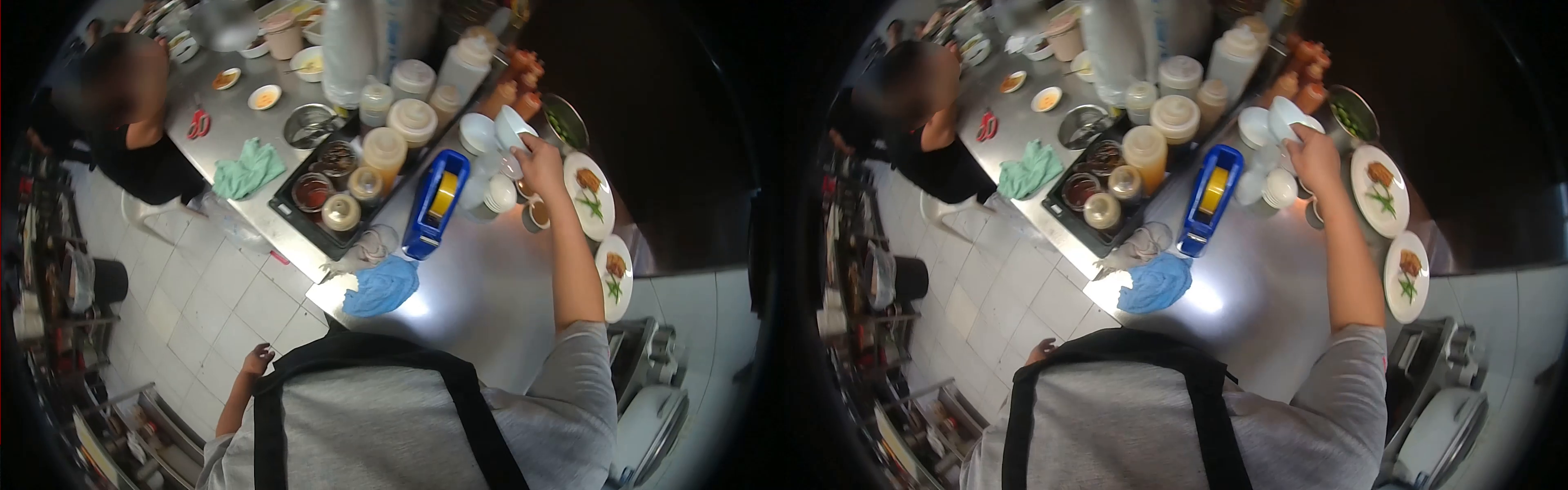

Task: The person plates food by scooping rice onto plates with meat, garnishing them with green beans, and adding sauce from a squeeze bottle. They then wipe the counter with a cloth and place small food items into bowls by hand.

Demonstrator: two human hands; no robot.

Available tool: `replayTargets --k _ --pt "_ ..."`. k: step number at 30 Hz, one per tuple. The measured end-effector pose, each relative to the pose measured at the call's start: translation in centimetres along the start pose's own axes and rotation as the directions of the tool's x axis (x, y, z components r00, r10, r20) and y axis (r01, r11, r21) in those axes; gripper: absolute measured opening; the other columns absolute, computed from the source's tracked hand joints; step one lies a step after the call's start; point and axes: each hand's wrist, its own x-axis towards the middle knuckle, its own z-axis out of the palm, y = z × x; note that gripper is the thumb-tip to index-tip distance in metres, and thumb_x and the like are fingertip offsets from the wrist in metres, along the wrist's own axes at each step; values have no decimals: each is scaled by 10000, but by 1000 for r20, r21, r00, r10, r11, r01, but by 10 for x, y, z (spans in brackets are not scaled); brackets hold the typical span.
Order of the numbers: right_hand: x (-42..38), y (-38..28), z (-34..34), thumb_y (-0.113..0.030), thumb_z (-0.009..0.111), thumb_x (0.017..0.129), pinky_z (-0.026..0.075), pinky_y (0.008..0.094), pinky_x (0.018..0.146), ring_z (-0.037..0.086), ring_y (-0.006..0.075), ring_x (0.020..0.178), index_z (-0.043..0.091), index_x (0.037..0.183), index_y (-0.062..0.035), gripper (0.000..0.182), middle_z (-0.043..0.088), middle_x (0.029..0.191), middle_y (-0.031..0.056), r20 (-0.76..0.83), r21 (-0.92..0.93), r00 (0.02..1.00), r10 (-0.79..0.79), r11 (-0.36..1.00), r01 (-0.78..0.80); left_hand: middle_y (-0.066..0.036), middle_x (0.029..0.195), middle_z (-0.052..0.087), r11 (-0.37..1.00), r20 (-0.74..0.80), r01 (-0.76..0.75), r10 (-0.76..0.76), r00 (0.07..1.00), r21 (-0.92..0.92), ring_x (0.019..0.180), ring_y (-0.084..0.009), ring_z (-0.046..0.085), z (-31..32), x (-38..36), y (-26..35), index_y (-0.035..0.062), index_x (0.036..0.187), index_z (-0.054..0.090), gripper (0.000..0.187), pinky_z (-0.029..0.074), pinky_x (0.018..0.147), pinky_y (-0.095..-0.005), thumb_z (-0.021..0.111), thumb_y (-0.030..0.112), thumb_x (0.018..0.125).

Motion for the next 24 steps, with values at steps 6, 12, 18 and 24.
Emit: replayTargets --k 6,12,18,24 --pt "75 -15 73 -192 581 733 491 443 780 624 354 909 659 957 -57 273 640 950 217 152 -397 972 180 912 -107 -204 1173 574 995 -29 91 -93 995 -46 1097 -308 557 -12 -42 49 86 1243 505 508 453 913 -372 621 357 828" --pt "86 -20 114 -145 549 770 491 413 829 614 320 995 662 979 -30 264 631 1050 196 253 -478 931 264 870 -116 -203 1204 555 976 -1 204 -205 979 -75 1113 -317 543 0 -66 3 79 1270 484 570 452 919 -379 635 377 808" --pt "105 21 124 -311 662 741 477 416 824 603 353 965 659 940 12 379 630 990 228 377 -414 925 49 902 121 -204 1217 548 970 28 209 -208 978 -127 1120 -324 538 7 -75 -6 76 1288 469 598 444 929 -381 633 389 805" --pt "30 -26 -13 -264 636 797 430 395 909 550 359 1062 610 1078 -2 385 593 1104 223 10 -125 997 -70 990 71 -222 1214 542 996 -26 58 -60 998 -72 1127 -350 524 11 -53 -14 69 1288 466 613 425 945 -399 633 399 800"
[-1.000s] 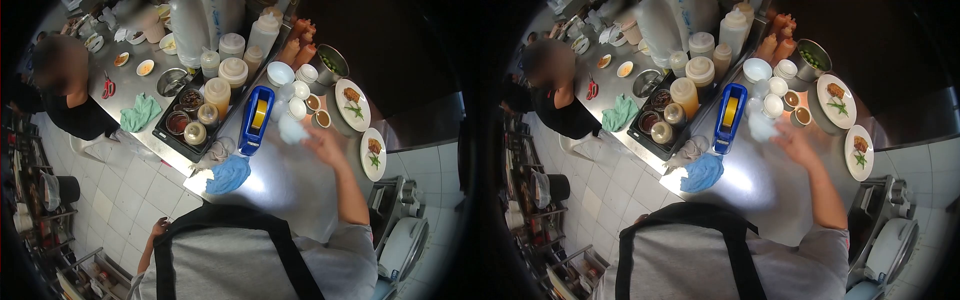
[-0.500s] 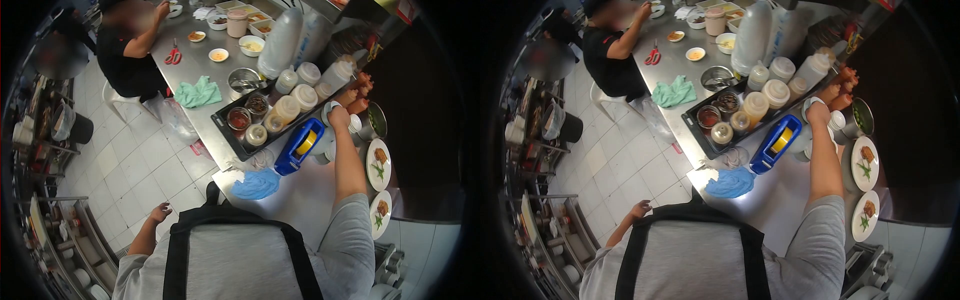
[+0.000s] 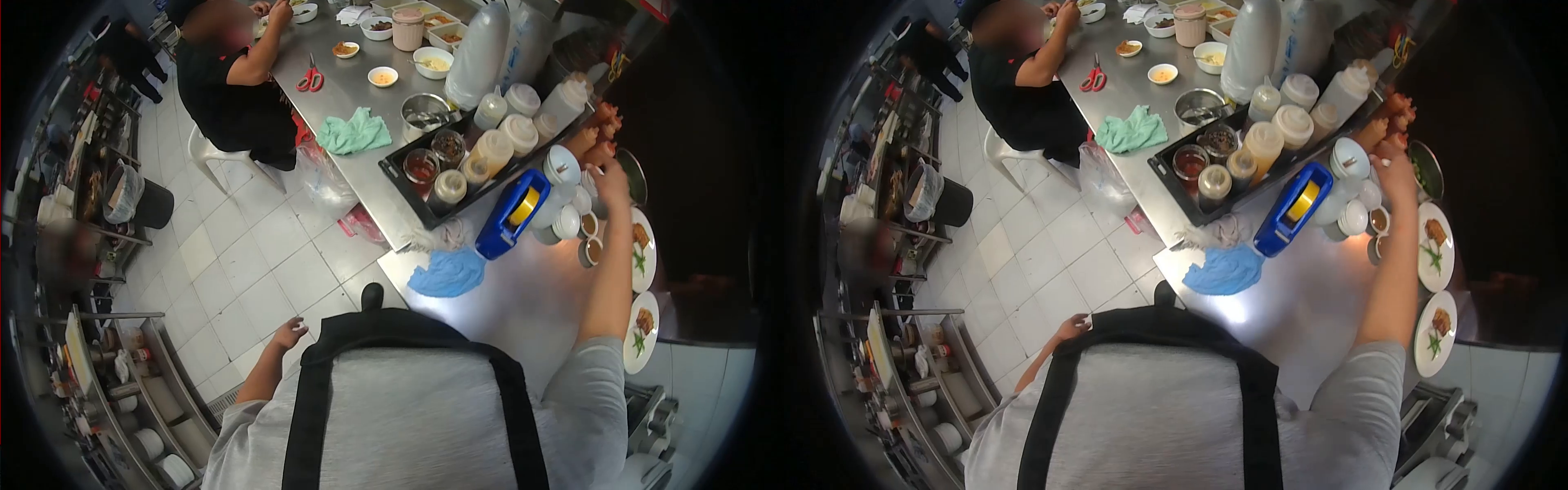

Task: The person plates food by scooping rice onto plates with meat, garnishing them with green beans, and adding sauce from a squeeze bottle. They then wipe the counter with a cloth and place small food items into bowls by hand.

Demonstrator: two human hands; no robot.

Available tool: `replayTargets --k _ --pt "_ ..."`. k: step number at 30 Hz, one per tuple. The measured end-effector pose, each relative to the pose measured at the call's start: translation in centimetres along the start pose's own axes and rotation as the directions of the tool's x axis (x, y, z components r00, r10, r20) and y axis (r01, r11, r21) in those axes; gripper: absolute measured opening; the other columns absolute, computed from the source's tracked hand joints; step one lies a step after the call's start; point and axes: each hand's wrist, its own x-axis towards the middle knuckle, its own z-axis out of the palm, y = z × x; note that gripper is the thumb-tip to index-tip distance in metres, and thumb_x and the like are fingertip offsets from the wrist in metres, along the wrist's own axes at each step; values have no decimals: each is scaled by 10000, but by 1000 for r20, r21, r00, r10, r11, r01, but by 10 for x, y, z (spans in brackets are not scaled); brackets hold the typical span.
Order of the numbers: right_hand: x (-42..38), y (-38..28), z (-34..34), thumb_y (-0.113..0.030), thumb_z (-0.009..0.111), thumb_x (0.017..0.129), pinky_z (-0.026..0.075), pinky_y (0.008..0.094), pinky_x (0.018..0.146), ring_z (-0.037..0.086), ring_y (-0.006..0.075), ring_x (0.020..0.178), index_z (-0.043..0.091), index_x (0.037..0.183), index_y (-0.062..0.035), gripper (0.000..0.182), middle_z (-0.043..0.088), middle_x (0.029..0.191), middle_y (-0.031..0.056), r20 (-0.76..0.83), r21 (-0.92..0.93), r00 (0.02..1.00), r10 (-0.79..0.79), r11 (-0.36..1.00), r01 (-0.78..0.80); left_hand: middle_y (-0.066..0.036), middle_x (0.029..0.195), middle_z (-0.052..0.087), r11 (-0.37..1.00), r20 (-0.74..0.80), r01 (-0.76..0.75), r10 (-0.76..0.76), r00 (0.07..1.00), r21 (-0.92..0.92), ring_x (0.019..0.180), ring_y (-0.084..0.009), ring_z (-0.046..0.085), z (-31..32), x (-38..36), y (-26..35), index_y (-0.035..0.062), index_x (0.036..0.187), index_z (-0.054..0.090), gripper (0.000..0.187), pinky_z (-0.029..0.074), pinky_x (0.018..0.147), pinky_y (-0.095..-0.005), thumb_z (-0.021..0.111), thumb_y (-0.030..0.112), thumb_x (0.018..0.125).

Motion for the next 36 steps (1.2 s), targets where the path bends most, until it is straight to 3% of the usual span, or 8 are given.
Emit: replayTargets --k 6,12,16,18,22,26,29,36 --pt "-141 37 -54 -173 618 817 380 360 971 496 303 1161 540 1223 -53 431 534 1232 179 -58 149 997 56 988 -47 -265 1322 375 901 -339 -364 428 838 236 1225 -419 382 -49 34 91 163 1401 275 781 366 1003 -434 706 236 753" --pt "-262 -21 -30 -148 623 809 390 369 957 529 304 1106 584 1153 -67 356 585 1132 158 -27 320 972 234 923 -213 -153 1351 390 365 -267 -670 931 250 647 1232 -408 371 -150 42 353 243 1262 498 582 336 1025 -451 636 39 734" --pt "-309 -85 23 -153 655 776 430 390 896 567 312 1004 646 1007 -72 245 627 1023 142 -10 353 961 276 900 -255 -131 1300 455 252 -143 -472 957 254 845 1204 -398 405 -168 83 417 228 1203 549 487 365 997 -450 602 66 747" --pt "-319 -117 47 -141 655 773 448 381 869 573 317 979 650 991 -74 228 628 1007 139 -27 394 962 272 887 -240 -135 1151 551 247 15 -641 927 375 727 1085 -361 507 -189 125 423 166 1104 605 381 424 916 -421 582 39 746" --pt "-315 -180 87 -119 645 766 463 372 851 578 304 961 652 983 -76 221 627 985 125 -3 495 955 296 830 -256 -147 934 608 245 -91 -721 965 246 649 876 -351 578 -215 139 475 96 1011 629 270 465 772 -419 571 30 756" --pt "-279 -243 132 -104 643 756 430 373 899 510 317 1061 645 995 -73 241 575 1107 119 -175 427 911 374 862 -272 -158 1032 601 92 45 -727 985 166 680 993 -327 543 -211 177 501 100 1128 595 343 423 870 -428 573 80 786" --pt "-255 -282 153 -98 655 729 419 365 887 489 311 1053 641 1022 -71 294 557 1111 124 -252 33 896 365 929 -369 -145 1120 572 12 101 -763 990 100 646 1024 -351 512 -197 198 490 104 1159 582 389 386 935 -429 563 66 772" --pt "-266 -250 181 -4 645 670 444 401 805 530 325 894 655 863 -72 205 586 877 117 -191 226 884 426 896 -383 -139 1007 579 -88 349 -936 936 39 341 959 -350 536 -208 125 413 71 991 625 368 448 849 -409 565 -57 652"
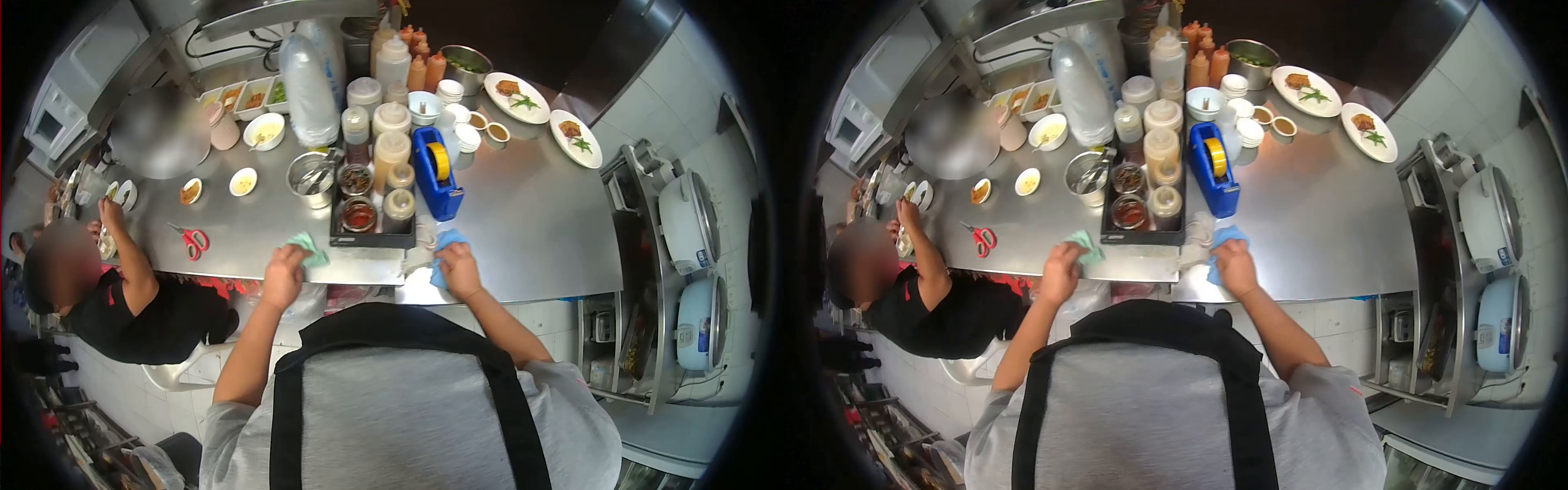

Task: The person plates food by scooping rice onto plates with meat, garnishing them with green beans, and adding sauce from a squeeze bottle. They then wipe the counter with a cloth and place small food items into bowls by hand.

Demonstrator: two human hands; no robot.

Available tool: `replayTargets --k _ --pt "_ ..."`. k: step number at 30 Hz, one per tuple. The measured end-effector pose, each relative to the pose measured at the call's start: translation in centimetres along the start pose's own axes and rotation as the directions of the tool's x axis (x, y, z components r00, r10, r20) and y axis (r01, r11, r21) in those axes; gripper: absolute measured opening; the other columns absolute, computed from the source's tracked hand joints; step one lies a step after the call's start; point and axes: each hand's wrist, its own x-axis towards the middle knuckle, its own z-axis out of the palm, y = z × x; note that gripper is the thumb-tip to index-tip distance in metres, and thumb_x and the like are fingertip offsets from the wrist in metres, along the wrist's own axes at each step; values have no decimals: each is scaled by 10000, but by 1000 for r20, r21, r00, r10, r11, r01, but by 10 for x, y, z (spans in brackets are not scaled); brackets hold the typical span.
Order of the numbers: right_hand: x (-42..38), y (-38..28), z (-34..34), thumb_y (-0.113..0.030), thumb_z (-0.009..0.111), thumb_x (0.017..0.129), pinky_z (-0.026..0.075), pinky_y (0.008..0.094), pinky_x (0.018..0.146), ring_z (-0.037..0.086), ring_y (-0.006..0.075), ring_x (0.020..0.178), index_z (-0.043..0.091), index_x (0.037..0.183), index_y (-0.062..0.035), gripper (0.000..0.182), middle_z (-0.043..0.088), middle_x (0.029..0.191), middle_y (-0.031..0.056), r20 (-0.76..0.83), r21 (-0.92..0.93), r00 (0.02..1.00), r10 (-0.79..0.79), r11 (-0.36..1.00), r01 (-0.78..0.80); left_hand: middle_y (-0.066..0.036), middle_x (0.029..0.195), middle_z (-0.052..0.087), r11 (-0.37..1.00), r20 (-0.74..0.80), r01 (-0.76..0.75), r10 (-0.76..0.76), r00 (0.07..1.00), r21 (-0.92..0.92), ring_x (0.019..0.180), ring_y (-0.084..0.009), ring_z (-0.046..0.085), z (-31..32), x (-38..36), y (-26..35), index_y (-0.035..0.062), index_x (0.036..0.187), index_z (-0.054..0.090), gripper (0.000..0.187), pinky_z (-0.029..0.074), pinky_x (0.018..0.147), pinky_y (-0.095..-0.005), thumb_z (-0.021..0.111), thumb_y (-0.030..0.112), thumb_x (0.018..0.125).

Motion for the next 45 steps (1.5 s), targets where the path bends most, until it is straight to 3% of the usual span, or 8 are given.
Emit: replayTargets --k 4,8,13,16,20,22,28,45 --pt "6 -5 -30 20 633 674 469 385 770 581 317 860 651 856 -56 198 600 875 144 -41 62 976 214 975 -211 -132 955 586 994 116 53 -42 992 -93 902 -340 560 -45 -31 9 60 943 634 344 468 805 -407 591 -73 629" --pt "21 -27 -68 17 643 673 468 337 743 591 251 854 643 859 -48 197 611 860 120 -104 143 961 257 960 -241 -123 974 586 989 -76 143 -146 986 -34 954 -343 555 -97 -17 11 70 980 629 340 461 822 -411 598 -54 665" --pt "32 -28 -76 -21 624 706 414 348 842 505 262 1044 641 1008 -86 309 523 1136 108 -169 28 969 177 984 -175 -124 1045 595 999 -204 -14 5 979 -43 973 -315 564 -98 22 -4 97 1049 616 322 457 843 -394 678 137 735" --pt "18 -12 -71 -36 607 730 346 397 966 441 314 1123 619 1067 -71 339 452 1235 154 -280 -3 941 191 980 -200 -116 1056 607 981 -262 193 -185 947 3 896 -267 616 -111 46 -61 107 1036 635 281 500 752 -364 673 155 762" --pt "-26 33 -44 -80 603 780 321 415 988 414 323 1160 593 1115 -55 336 425 1259 177 -398 -54 882 254 953 -299 -158 891 655 789 -560 598 -561 610 -140 804 -295 637 -133 64 -180 68 847 665 174 504 717 -380 657 217 758" --pt "-41 45 -29 -97 601 801 315 418 993 401 327 1174 581 1132 -50 335 413 1263 186 -431 -62 853 294 934 -353 -158 890 660 568 -481 797 -768 423 -206 856 -294 635 -151 69 -218 75 851 672 241 497 749 -374 670 293 747" --pt "-41 50 -8 -99 581 828 297 419 1012 378 342 1196 549 1166 -41 344 391 1270 193 -468 -97 817 338 899 -427 -172 1011 647 320 -413 941 -876 250 -109 994 -308 608 -147 88 -278 17 974 636 416 488 826 -377 679 353 733" --pt "-35 50 -7 -113 570 835 322 427 987 407 356 1167 565 1137 -41 310 422 1246 201 -420 -220 840 344 859 -462 -115 888 681 450 -188 892 -879 437 -32 858 -259 655 -157 108 -308 111 833 696 197 514 758 -347 707 205 660"
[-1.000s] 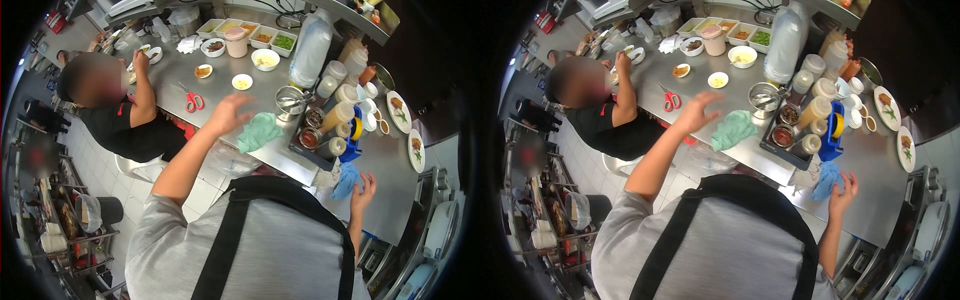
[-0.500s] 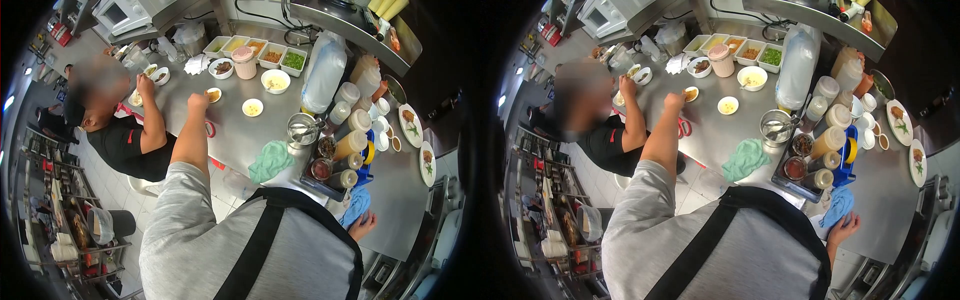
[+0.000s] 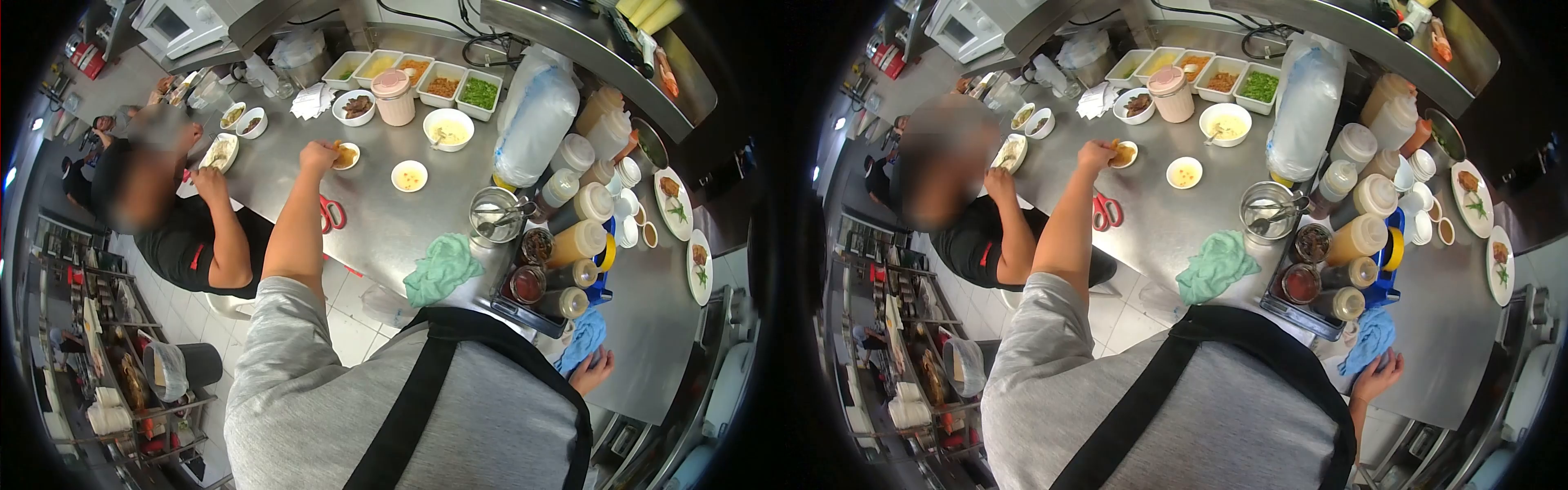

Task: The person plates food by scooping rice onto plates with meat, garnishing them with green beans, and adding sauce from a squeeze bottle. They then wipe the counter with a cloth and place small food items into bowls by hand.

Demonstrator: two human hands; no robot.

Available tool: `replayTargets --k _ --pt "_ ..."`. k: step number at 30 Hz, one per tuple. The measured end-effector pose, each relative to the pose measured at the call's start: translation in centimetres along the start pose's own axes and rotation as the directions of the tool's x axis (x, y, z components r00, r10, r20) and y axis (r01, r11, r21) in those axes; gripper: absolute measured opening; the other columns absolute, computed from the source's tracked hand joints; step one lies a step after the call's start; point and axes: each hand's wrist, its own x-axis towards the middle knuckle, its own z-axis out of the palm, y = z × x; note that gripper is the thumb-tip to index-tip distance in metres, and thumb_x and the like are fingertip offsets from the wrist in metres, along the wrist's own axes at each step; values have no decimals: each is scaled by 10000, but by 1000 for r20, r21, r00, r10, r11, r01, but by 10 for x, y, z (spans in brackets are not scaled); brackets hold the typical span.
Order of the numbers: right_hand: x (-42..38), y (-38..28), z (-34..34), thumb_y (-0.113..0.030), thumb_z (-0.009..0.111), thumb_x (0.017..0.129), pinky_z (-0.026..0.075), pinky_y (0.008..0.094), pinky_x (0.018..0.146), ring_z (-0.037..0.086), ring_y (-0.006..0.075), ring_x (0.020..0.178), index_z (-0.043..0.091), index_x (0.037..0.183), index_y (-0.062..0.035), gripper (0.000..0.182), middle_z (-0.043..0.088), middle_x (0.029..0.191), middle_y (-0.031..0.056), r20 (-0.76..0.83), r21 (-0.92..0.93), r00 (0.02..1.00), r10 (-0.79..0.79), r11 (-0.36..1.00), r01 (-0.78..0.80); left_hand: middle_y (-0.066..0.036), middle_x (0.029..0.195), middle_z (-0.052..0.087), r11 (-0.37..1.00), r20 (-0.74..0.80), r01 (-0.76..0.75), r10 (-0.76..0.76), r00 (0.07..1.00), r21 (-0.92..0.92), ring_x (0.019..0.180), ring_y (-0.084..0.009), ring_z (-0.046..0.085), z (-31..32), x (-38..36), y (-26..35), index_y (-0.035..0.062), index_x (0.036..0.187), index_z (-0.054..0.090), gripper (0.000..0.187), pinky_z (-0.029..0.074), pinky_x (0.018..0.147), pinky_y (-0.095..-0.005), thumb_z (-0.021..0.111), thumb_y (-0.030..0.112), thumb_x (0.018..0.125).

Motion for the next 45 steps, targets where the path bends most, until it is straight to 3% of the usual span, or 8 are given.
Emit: replayTargets --k 8,11,16,22,28,31,34,45 --pt "0 -3 1 -70 586 795 338 431 986 424 366 1155 568 1107 -38 315 432 1240 209 -13 33 996 87 996 -87 -180 899 656 861 -76 -258 321 944 439 859 -336 635 30 41 -16 38 835 667 292 507 742 -414 630 318 760" --pt "2 -12 -6 -63 600 772 349 414 973 436 355 1135 583 1072 -65 300 440 1230 194 -30 46 994 104 994 -102 -208 893 646 897 -156 -219 297 942 385 872 -354 628 27 26 -3 11 864 640 375 495 738 -442 651 375 776" --pt "5 -20 -12 -71 617 742 367 420 947 448 350 1101 601 1023 -75 281 455 1203 179 -46 92 989 139 987 -135 -191 868 647 868 -206 -318 415 886 381 863 -362 618 28 0 11 49 849 626 148 488 722 -437 594 166 765" --pt "6 -24 -17 -85 624 740 365 421 941 447 344 1099 604 1020 -77 280 454 1207 167 -25 79 989 146 986 -144 -196 819 644 866 -167 -387 452 876 316 820 -360 623 25 3 13 56 866 633 156 486 706 -436 596 92 719" --pt "6 -24 -15 -89 626 740 364 422 939 451 342 1096 608 1014 -79 275 457 1205 167 -36 82 988 148 986 -145 -148 850 647 860 -162 -380 452 877 339 818 -337 621 -9 -24 50 65 820 621 156 489 689 -430 656 188 731" --pt "6 -22 -15 -89 626 736 366 424 936 456 343 1089 609 1011 -76 275 461 1201 168 -43 86 988 149 986 -145 -115 901 602 718 -288 -489 667 687 496 836 -328 592 3 -24 43 91 853 604 144 488 672 -435 632 199 763" --pt "6 -22 -14 -86 625 729 373 426 927 464 345 1080 608 1007 -71 279 469 1195 169 -55 88 989 141 987 -135 -95 902 549 583 -216 -505 763 610 636 822 -313 568 20 -30 29 114 852 592 71 497 671 -406 536 141 818" --pt "6 -18 -12 -73 619 741 368 423 937 455 352 1106 609 1022 -59 281 474 1193 181 -48 69 995 92 994 -89 -146 895 630 683 -10 -591 658 753 429 853 -341 598 26 -39 14 76 902 641 140 476 723 -437 606 133 778"
